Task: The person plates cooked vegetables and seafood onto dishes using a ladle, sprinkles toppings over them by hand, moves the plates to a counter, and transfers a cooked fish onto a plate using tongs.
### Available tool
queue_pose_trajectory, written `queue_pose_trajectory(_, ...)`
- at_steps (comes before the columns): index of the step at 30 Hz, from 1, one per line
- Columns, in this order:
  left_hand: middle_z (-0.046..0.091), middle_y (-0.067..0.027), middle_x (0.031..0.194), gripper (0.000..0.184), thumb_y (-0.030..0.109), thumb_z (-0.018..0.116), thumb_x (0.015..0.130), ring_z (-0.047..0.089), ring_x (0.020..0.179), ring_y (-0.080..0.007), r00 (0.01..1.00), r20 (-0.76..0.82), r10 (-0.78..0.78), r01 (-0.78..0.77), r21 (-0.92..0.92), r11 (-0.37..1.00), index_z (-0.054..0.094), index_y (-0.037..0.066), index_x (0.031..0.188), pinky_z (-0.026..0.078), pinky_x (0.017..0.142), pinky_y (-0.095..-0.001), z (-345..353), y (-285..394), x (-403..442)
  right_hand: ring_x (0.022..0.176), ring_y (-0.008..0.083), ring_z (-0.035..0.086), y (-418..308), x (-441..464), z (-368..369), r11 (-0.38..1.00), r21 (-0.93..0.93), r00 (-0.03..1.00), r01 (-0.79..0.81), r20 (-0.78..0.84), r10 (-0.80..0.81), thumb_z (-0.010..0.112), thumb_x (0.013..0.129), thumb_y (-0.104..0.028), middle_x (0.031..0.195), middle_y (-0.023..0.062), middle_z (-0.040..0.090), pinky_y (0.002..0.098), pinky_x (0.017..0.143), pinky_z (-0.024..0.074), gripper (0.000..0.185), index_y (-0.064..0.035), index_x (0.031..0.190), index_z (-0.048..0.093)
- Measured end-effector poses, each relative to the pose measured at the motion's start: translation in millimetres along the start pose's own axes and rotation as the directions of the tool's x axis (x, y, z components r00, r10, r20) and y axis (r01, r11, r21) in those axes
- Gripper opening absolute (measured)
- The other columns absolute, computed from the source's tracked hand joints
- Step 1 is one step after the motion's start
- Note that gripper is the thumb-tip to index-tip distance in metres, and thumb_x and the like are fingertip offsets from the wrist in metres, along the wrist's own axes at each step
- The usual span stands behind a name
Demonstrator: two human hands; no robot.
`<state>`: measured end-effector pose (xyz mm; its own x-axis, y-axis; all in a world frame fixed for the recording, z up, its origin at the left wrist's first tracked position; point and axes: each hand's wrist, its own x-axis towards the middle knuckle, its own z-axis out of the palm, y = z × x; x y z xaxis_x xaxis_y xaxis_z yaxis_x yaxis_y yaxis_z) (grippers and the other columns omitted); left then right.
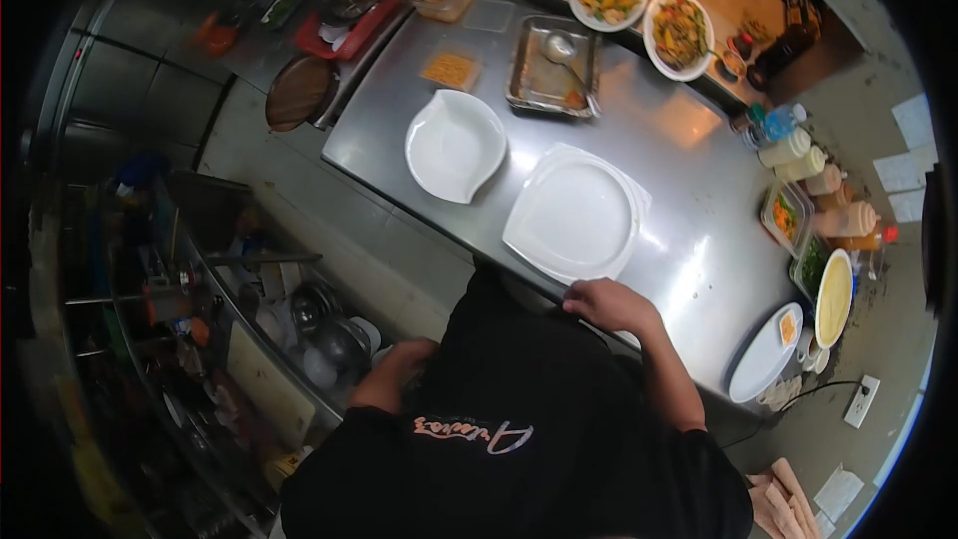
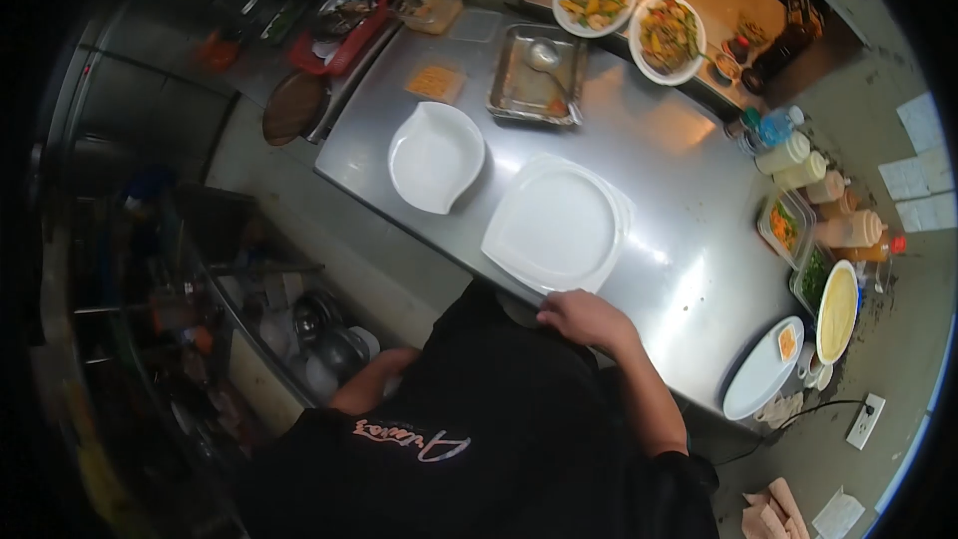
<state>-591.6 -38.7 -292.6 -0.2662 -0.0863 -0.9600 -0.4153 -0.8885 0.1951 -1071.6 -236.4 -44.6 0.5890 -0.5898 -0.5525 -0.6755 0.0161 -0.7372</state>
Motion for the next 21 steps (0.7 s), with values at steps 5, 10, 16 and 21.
queue_pose_trajectory(5,0.045,-0.0168,0.149,0.090,0.077,0.041,0.092,0.048,0.132,-0.0338,0.997,-0.019,-0.081,0.077,-0.134,0.988,0.038,0.009,0.150,0.047,0.099,-0.0527,-29,79,-8,0.100,0.0399,0.064,-48,52,8,0.997,-0.077,0.999,-0.018,0.045,0.022,0.058,0.098,-0.034,0.101,0.0200,0.069,0.0475,0.086,0.0498,0.032,-0.0051,0.109,0.067)
queue_pose_trajectory(10,0.042,-0.0175,0.151,0.090,0.078,0.038,0.092,0.043,0.137,-0.0375,0.987,0.039,-0.157,0.144,0.225,0.964,0.039,0.010,0.152,0.044,0.105,-0.0530,-120,88,-23,0.097,0.0393,0.065,-119,109,10,0.994,-0.100,0.999,-0.040,-0.018,0.039,0.059,0.098,-0.032,0.100,0.0197,0.069,0.0464,0.084,0.0508,0.032,-0.0049,0.112,0.066)
queue_pose_trajectory(16,0.048,-0.0118,0.150,0.071,0.030,0.073,0.083,0.055,0.128,-0.0302,0.845,0.377,-0.379,-0.174,0.864,0.472,0.048,0.007,0.146,0.048,0.102,-0.0443,-218,85,-37,0.095,0.0409,0.065,-154,148,14,0.999,-0.005,0.991,-0.049,-0.123,0.048,0.059,0.097,-0.032,0.098,0.0209,0.068,0.0482,0.082,0.0509,0.030,-0.0061,0.110,0.066)
queue_pose_trajectory(21,0.065,-0.0223,0.125,0.051,0.029,0.064,0.092,0.062,0.119,-0.0359,0.985,0.149,0.088,-0.173,0.823,0.542,0.058,0.000,0.133,0.048,0.099,-0.0443,-274,137,-23,0.091,0.0432,0.064,-154,156,41,0.983,0.020,0.947,-0.183,-0.263,0.182,0.060,0.096,-0.032,0.088,0.0217,0.068,0.0513,0.079,0.0495,0.032,-0.0010,0.106,0.064)
